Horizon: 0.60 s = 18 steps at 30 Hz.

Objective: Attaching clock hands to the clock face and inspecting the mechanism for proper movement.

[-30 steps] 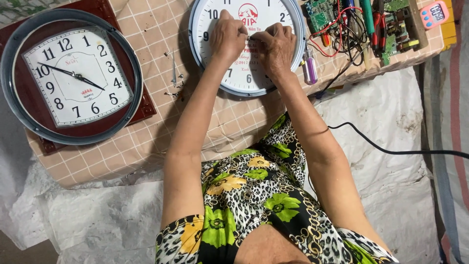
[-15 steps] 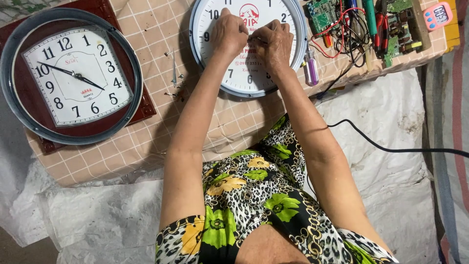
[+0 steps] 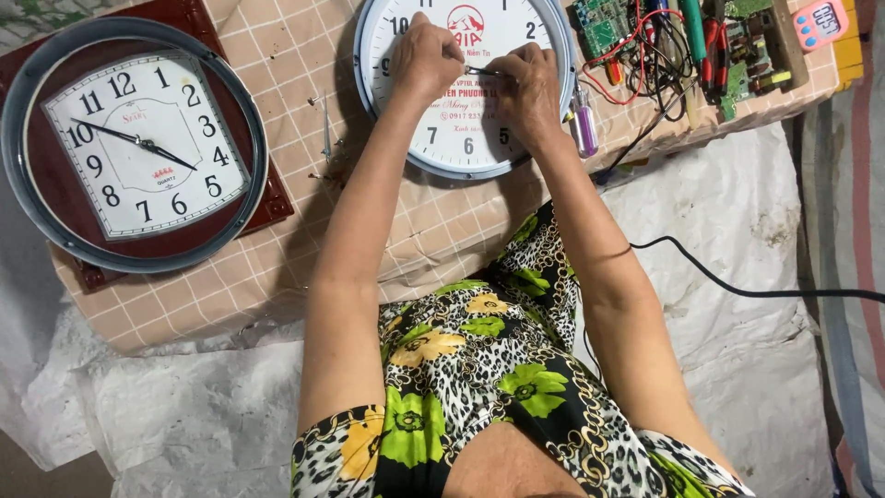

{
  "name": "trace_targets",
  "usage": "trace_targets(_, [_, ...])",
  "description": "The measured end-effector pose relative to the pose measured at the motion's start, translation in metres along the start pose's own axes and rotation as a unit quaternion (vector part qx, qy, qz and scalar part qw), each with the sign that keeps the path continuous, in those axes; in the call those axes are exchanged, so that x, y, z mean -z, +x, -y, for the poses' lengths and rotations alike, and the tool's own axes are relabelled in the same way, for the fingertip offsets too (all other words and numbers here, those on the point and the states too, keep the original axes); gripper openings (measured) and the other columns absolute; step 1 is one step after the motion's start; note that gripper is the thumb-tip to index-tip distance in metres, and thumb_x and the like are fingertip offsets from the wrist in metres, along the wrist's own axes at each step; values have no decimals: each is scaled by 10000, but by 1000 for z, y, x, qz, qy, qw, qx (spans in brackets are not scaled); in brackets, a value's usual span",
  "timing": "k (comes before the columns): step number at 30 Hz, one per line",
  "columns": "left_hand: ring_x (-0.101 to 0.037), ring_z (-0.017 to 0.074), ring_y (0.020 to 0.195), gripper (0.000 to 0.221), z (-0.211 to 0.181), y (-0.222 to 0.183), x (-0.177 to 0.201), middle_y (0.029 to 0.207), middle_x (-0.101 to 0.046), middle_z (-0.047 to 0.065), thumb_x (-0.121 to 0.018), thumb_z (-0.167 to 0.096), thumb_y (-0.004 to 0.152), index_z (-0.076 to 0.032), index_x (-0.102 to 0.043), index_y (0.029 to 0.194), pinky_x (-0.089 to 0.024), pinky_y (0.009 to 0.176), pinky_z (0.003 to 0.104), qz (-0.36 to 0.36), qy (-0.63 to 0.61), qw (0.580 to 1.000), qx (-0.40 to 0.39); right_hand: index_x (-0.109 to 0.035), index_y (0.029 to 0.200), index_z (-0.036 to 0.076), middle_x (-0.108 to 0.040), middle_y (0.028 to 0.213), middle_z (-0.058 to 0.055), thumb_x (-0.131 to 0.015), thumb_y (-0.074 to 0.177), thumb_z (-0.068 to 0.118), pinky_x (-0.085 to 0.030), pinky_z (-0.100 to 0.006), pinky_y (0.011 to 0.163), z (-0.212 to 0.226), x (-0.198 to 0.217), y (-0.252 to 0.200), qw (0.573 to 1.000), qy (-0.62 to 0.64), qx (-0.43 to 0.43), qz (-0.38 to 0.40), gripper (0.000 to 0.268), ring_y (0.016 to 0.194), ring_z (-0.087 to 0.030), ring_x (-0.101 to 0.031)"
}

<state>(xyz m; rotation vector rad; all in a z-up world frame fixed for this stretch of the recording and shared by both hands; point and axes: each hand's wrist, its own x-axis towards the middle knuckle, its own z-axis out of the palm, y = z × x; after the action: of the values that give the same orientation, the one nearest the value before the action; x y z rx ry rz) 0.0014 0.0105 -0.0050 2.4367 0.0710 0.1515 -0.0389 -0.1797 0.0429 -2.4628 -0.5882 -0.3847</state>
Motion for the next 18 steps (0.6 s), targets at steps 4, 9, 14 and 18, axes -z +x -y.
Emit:
trace_targets(4, [-600, 142, 697, 224, -4, 2, 4, 871, -535, -14, -794, -111, 733, -191, -680, 558, -594, 627, 274, 5, -5, 1000, 22, -821, 1019, 148, -605, 943, -43, -771, 744, -91, -488, -323, 773, -1, -4, -1, 998, -48, 47, -15, 368, 860, -215, -514])
trace_targets(9, [-592, 133, 773, 293, -3, 8, -3, 912, -538, -28, -827, -97, 701, -210, -615, 532, -590, 672, 244, 33, 20, 998, 52, -822, 1109, 226, -571, 1003, -31, -789, 836, 62, -459, -335, 857, -4, -14, -3, 992, -111, 46, 43, 320, 927, -210, -485])
trace_targets(14, [-567, 139, 737, 288, -3, 7, -8, 894, -527, -13, -829, -110, 698, -214, -623, 527, -558, 606, 266, 9, 41, 998, 43, -829, 1071, 249, -543, 980, -17, -729, 933, 187, -421, -346, 824, -6, -21, -5, 982, -154, 105, -12, 182, 904, -199, -471])
trace_targets(18, [-567, 136, 714, 296, -5, 7, -8, 892, -525, -13, -817, -76, 690, -205, -604, 530, -563, 581, 261, 4, 38, 998, 43, -818, 1109, 306, -560, 1044, -24, -742, 927, 274, -413, -367, 864, -6, -23, -4, 967, -218, 131, -1, 199, 944, -214, -470])
